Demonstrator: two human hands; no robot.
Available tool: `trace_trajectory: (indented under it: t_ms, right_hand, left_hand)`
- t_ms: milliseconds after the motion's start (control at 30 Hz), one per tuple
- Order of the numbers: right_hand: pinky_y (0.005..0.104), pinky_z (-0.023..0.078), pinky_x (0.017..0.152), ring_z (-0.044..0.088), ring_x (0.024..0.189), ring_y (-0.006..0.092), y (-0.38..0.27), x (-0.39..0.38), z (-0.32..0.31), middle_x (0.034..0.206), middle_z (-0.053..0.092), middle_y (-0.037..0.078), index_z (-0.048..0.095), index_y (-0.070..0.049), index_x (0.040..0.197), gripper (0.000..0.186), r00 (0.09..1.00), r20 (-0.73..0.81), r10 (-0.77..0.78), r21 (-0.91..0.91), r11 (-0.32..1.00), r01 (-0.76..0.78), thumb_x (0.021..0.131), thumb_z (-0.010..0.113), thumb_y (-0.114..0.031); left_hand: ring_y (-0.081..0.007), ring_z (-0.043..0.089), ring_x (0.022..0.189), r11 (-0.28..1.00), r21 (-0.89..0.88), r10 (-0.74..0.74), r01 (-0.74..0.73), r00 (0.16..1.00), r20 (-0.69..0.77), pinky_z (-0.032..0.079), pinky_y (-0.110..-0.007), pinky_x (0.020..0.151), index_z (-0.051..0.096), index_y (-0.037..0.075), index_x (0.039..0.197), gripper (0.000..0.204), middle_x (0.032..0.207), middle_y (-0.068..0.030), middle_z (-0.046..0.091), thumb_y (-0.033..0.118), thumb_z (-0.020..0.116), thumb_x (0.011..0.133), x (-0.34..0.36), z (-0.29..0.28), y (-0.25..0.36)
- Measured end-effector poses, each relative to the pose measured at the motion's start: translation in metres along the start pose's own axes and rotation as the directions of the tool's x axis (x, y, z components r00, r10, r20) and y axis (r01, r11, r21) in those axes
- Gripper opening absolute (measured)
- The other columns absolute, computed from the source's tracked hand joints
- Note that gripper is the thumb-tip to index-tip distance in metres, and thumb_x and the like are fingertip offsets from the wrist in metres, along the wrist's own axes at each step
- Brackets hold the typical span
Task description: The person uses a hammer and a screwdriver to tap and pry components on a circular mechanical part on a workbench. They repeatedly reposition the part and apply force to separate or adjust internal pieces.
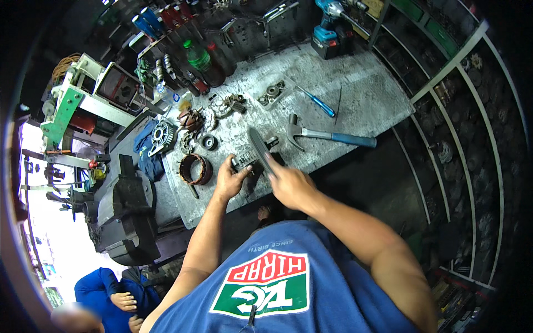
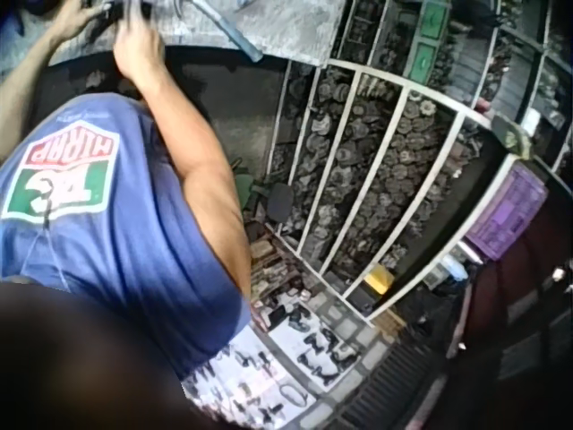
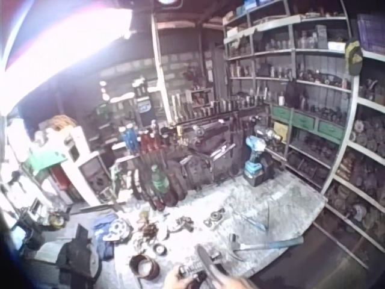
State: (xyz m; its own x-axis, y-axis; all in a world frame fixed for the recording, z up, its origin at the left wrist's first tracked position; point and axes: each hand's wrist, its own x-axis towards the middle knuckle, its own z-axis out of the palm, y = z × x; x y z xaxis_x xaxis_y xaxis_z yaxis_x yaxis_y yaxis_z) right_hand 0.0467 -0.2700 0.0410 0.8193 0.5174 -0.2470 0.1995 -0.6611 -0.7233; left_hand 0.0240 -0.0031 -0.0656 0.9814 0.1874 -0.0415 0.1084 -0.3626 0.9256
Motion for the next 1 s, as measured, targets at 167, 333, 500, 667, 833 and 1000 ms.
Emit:
trace_trajectory:
  t_ms: [167, 333, 500, 667, 833, 1000]
  right_hand:
    - [0.0589, 0.063, 0.091, 0.079, 0.096, 0.0524, 0.048, -0.104, -0.025, 0.104, 0.079, 0.033, 0.056, -0.012, 0.169, 0.062, 0.99, 0.065, 0.127, -0.085, 0.989, -0.121, 0.109, 0.068, -0.023]
    - [0.0585, 0.062, 0.08, 0.077, 0.084, 0.0525, -0.005, -0.009, -0.01, 0.088, 0.076, 0.031, 0.053, -0.01, 0.17, 0.063, 1.0, -0.004, -0.014, 0.065, 0.998, 0.015, 0.11, 0.067, -0.022]
    - [0.0598, 0.061, 0.079, 0.074, 0.079, 0.0534, -0.029, 0.001, 0.008, 0.082, 0.074, 0.031, 0.055, -0.013, 0.17, 0.061, 0.997, -0.073, -0.017, -0.123, 0.992, 0.008, 0.11, 0.067, -0.023]
    - [0.0607, 0.063, 0.083, 0.077, 0.082, 0.0507, 0.006, -0.096, -0.025, 0.085, 0.076, 0.03, 0.056, -0.013, 0.169, 0.063, 0.991, 0.081, 0.105, -0.051, 0.994, -0.101, 0.108, 0.069, -0.023]
    - [0.0608, 0.063, 0.089, 0.078, 0.093, 0.0515, -0.044, 0.006, -0.015, 0.098, 0.08, 0.031, 0.058, -0.01, 0.167, 0.06, 0.994, -0.048, -0.098, -0.159, 0.983, 0.089, 0.11, 0.066, -0.026]
    - [0.0635, 0.063, 0.089, 0.079, 0.094, 0.0501, -0.055, 0.016, -0.006, 0.099, 0.081, 0.028, 0.055, -0.015, 0.17, 0.061, 0.997, -0.01, -0.07, -0.283, 0.957, 0.065, 0.111, 0.064, -0.029]
  left_hand:
    - [-0.0176, 0.073, 0.106, 0.985, -0.136, -0.1, 0.11, 0.992, 0.081, 0.06, -0.036, 0.097, 0.065, -0.002, 0.136, 0.049, 0.118, -0.0089, 0.08, 0.021, 0.091, 0.101, 0.01, -0.004, 0.005]
    - [-0.0193, 0.076, 0.106, 0.994, 0.004, -0.113, 0.113, 0.991, 0.065, 0.061, -0.037, 0.094, 0.066, -0.002, 0.13, 0.043, 0.114, -0.0129, 0.082, 0.02, 0.09, 0.102, 0.005, -0.005, 0.013]
    - [-0.025, 0.077, 0.101, 0.988, 0.12, -0.099, 0.102, 0.995, -0.03, 0.061, -0.043, 0.091, 0.067, -0.003, 0.126, 0.048, 0.107, -0.0177, 0.082, 0.028, 0.091, 0.1, 0.01, -0.003, 0.016]
    - [-0.0301, 0.077, 0.097, 0.998, 0.069, 0.002, 0.002, 0.998, -0.063, 0.06, -0.045, 0.089, 0.067, -0.002, 0.124, 0.048, 0.107, -0.0203, 0.081, 0.028, 0.092, 0.097, 0.002, 0.002, 0.018]
    - [-0.0402, 0.076, 0.107, 0.963, 0.268, -0.027, 0.024, 1.0, 0.009, 0.059, -0.051, 0.097, 0.068, -0.001, 0.124, 0.051, 0.115, -0.0238, 0.078, 0.028, 0.095, 0.093, -0.003, 0.0, 0.024]
    - [-0.0261, 0.076, 0.1, 0.981, 0.19, -0.019, 0.027, 0.999, -0.044, 0.06, -0.045, 0.092, 0.069, -0.002, 0.13, 0.051, 0.108, -0.0173, 0.082, 0.029, 0.094, 0.097, 0.005, -0.001, 0.021]
